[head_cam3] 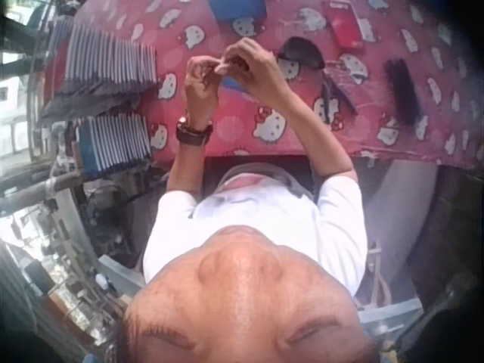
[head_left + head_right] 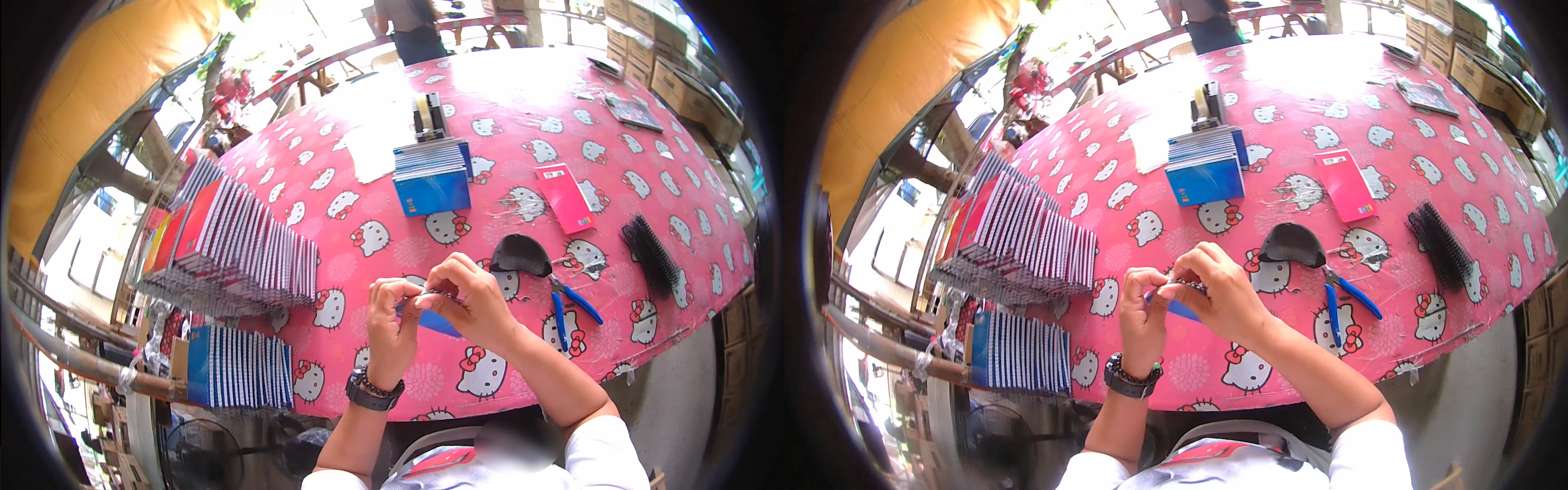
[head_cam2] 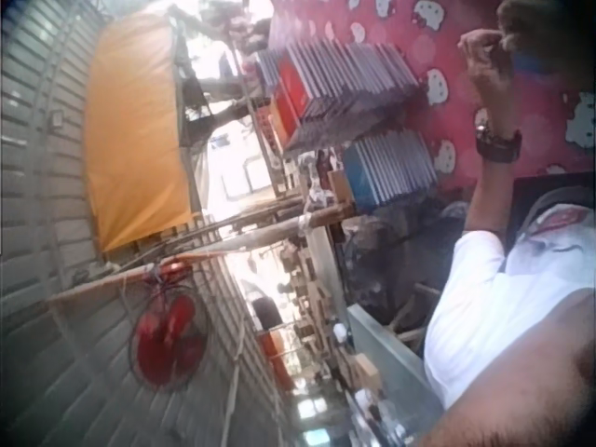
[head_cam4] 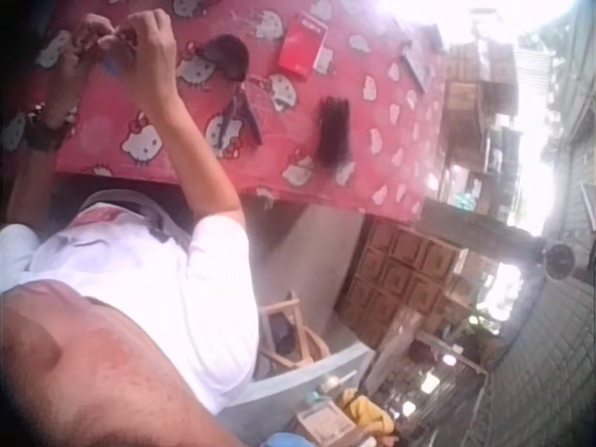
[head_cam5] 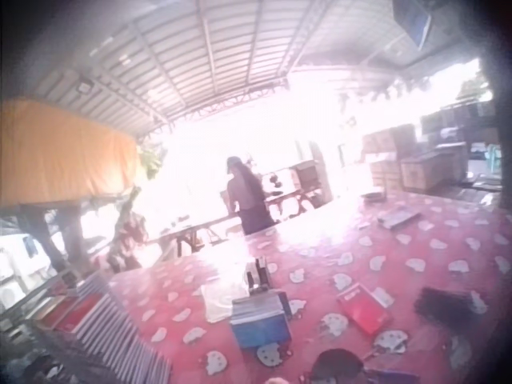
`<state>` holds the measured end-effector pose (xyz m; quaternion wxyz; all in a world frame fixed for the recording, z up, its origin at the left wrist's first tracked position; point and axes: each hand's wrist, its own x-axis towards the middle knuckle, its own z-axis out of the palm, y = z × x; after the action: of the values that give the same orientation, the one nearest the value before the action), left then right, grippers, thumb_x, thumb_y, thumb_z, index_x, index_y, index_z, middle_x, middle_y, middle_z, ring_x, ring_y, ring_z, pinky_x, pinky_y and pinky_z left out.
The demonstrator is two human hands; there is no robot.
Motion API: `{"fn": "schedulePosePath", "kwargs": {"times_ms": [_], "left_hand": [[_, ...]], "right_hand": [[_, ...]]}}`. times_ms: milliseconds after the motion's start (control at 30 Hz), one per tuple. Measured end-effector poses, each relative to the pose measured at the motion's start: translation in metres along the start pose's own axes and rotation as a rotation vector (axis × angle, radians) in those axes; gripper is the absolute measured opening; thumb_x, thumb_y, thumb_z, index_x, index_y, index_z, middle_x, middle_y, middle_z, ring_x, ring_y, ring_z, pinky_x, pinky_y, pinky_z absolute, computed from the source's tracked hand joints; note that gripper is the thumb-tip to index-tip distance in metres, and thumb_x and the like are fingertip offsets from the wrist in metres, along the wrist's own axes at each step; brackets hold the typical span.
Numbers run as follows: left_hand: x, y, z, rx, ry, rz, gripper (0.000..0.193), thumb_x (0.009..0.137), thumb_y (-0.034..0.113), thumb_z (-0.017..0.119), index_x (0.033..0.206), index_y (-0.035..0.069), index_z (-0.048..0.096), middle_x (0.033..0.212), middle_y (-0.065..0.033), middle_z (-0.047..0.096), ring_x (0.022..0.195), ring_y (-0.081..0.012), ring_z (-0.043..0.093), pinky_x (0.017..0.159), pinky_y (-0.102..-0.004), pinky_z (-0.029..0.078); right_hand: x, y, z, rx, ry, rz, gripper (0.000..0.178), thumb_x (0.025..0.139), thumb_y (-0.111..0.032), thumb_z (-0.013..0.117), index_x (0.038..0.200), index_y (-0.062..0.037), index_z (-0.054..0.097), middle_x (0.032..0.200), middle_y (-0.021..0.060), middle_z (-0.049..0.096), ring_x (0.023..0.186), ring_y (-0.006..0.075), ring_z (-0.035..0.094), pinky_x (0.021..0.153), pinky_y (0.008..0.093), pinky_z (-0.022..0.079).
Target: The person manually threads a black spiral coil through the pre-punched holes of a blue notebook cover and pages, using a black guide tool to facilitate the rotation, and clips the excess coil using blue clippers before placing the finished notebook onto a stack.
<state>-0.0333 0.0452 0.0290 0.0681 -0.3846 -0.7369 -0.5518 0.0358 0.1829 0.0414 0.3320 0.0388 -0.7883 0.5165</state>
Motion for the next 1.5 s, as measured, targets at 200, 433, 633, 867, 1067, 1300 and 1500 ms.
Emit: {"fn": "schedulePosePath", "kwargs": {"times_ms": [200,433,633,867,1067,1300,1500], "left_hand": [[-0.005,0.011,0.004,-0.023,0.016,-0.098,0.015,0.091,0.017,0.060,0.096,0.004,0.054,0.092,-0.0084,0.058,0.086,-0.0186,0.056,0.077,-0.0323,0.044],[-0.022,0.047,-0.062,0.429,0.112,0.030,0.018,0.095,0.019,0.054,0.104,0.003,0.058,0.092,-0.0098,0.061,0.087,-0.0192,0.057,0.077,-0.0295,0.043],[-0.021,0.087,-0.205,0.557,0.855,-0.050,0.031,0.099,0.032,0.048,0.099,0.003,0.057,0.092,-0.0041,0.054,0.085,-0.0121,0.049,0.078,-0.0277,0.041],[-0.086,0.008,-0.356,0.579,0.938,-0.165,0.034,0.095,0.032,0.055,0.113,0.004,0.049,0.099,-0.0043,0.053,0.083,-0.0147,0.054,0.077,-0.0301,0.046],[-0.102,0.011,-0.307,1.196,0.734,-0.290,0.036,0.092,0.031,0.059,0.110,0.000,0.057,0.113,-0.0174,0.055,0.108,-0.0303,0.050,0.093,-0.0418,0.040],[-0.077,0.044,-0.261,1.234,0.131,-0.194,0.040,0.083,0.023,0.065,0.117,0.002,0.058,0.118,-0.0144,0.058,0.109,-0.0335,0.051,0.095,-0.0428,0.041],[-0.066,0.036,-0.248,1.185,0.229,-0.177,0.040,0.078,0.007,0.066,0.117,0.003,0.058,0.114,-0.0144,0.060,0.106,-0.0333,0.053,0.092,-0.0428,0.042]], "right_hand": [[-0.003,-0.010,0.007,-0.021,0.058,-0.090,0.007,0.086,-0.006,0.061,0.091,-0.0008,0.060,0.083,0.0124,0.061,0.075,0.0284,0.061,0.065,0.0349,0.049],[-0.005,-0.013,0.015,0.101,-0.011,-0.028,0.046,0.093,-0.036,0.056,0.124,-0.0021,0.050,0.117,0.0148,0.056,0.109,0.0249,0.054,0.084,0.0374,0.046],[0.002,0.026,-0.002,-0.092,-0.032,0.083,0.033,0.092,-0.027,0.059,0.114,-0.0025,0.058,0.105,0.0134,0.062,0.091,0.0227,0.061,0.074,0.0325,0.049],[-0.001,0.047,0.015,-0.115,-0.110,0.082,0.020,0.089,-0.017,0.062,0.103,-0.0017,0.062,0.098,0.0128,0.063,0.084,0.0235,0.063,0.071,0.0327,0.049],[0.000,0.058,0.011,-0.156,-0.133,0.115,0.017,0.087,-0.013,0.063,0.100,-0.0019,0.063,0.098,0.0128,0.063,0.087,0.0248,0.062,0.072,0.0331,0.048],[-0.006,0.067,0.018,-0.187,-0.158,0.025,0.017,0.083,-0.006,0.064,0.099,-0.0013,0.063,0.095,0.0132,0.062,0.090,0.0285,0.060,0.076,0.0352,0.048],[-0.005,0.066,0.009,-0.249,-0.122,0.036,0.014,0.080,-0.002,0.063,0.095,-0.0013,0.064,0.094,0.0134,0.063,0.092,0.0301,0.059,0.081,0.0372,0.048]]}}
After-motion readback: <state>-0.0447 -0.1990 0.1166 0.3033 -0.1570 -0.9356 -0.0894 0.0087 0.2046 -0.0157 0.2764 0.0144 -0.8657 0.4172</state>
